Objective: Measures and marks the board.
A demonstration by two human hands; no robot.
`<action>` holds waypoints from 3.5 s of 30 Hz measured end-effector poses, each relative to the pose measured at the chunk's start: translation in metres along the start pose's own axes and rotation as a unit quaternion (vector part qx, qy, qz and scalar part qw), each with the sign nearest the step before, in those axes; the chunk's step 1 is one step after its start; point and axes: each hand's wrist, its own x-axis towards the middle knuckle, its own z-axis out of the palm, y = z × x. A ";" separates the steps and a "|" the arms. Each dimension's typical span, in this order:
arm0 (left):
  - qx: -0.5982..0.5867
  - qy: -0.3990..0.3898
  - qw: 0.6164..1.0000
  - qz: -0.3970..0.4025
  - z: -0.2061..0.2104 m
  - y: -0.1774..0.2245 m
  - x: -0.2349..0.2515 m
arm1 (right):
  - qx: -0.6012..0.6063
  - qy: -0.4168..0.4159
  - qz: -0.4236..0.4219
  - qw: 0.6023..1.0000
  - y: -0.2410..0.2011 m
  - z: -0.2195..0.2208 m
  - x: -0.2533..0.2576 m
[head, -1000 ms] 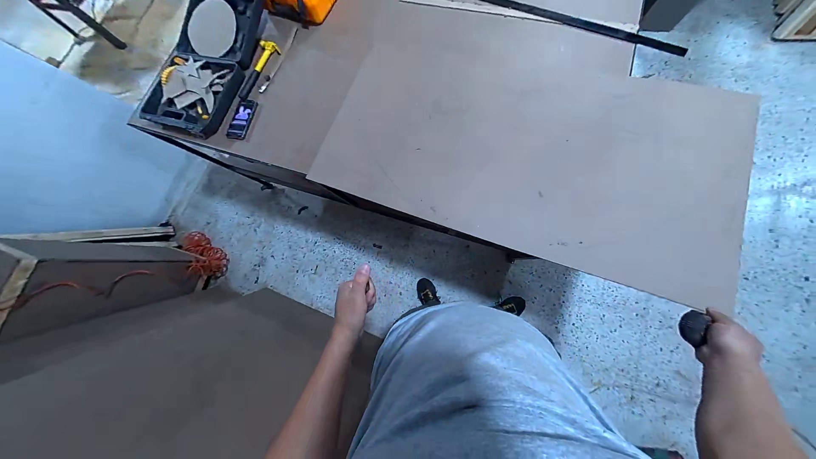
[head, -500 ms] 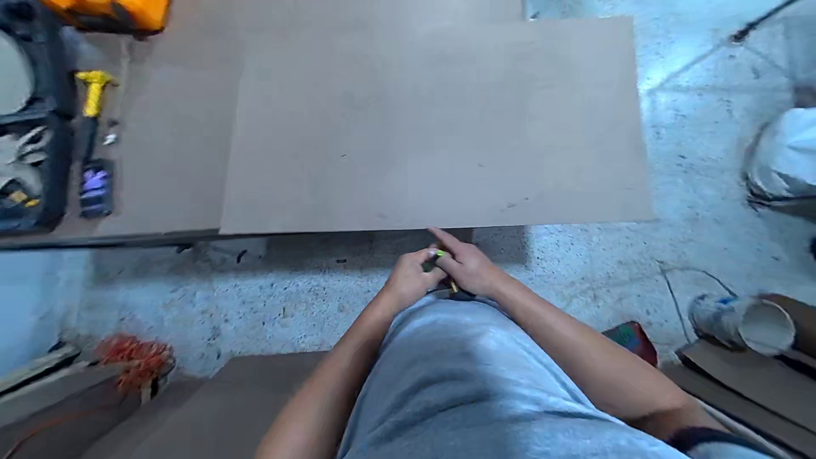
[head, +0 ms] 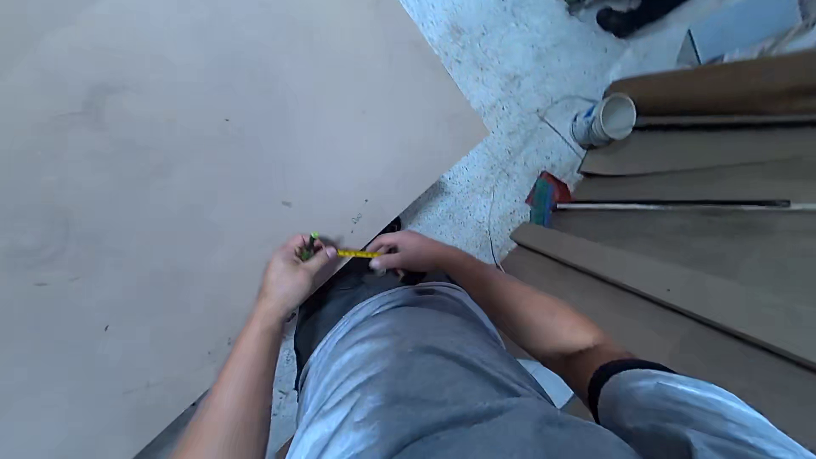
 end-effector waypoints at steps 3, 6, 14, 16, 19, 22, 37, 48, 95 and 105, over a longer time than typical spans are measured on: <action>0.097 0.003 0.995 0.013 -0.012 0.033 0.083 | 0.044 0.089 0.068 0.993 0.037 -0.042 -0.031; 0.190 -0.030 0.981 0.026 -0.009 0.071 0.165 | 0.099 0.191 0.129 0.968 0.065 -0.055 -0.045; 0.322 -0.079 0.938 0.101 0.028 0.149 0.245 | 0.144 0.330 0.144 0.922 0.074 -0.073 -0.022; 0.337 -0.085 0.932 0.104 0.031 0.152 0.245 | 0.138 0.336 0.139 0.921 0.070 -0.076 -0.013; 0.334 -0.082 0.933 0.106 0.032 0.151 0.246 | 0.138 0.340 0.140 0.920 0.070 -0.077 -0.010; 0.313 -0.058 0.942 0.101 0.031 0.149 0.246 | 0.139 0.342 0.141 0.919 0.071 -0.077 -0.008; 0.293 -0.054 0.950 0.094 0.025 0.147 0.254 | 0.114 0.339 0.153 0.921 0.069 -0.082 -0.008; -0.052 -0.046 0.995 0.076 -0.001 0.136 0.250 | 0.104 0.327 0.154 0.926 0.069 -0.085 -0.007; 0.163 0.072 0.981 0.075 -0.018 0.065 0.190 | 0.182 0.294 0.190 0.919 0.043 0.028 0.027; 0.179 0.060 0.982 0.033 -0.154 -0.118 0.060 | 0.109 0.330 0.166 0.923 -0.006 0.269 0.098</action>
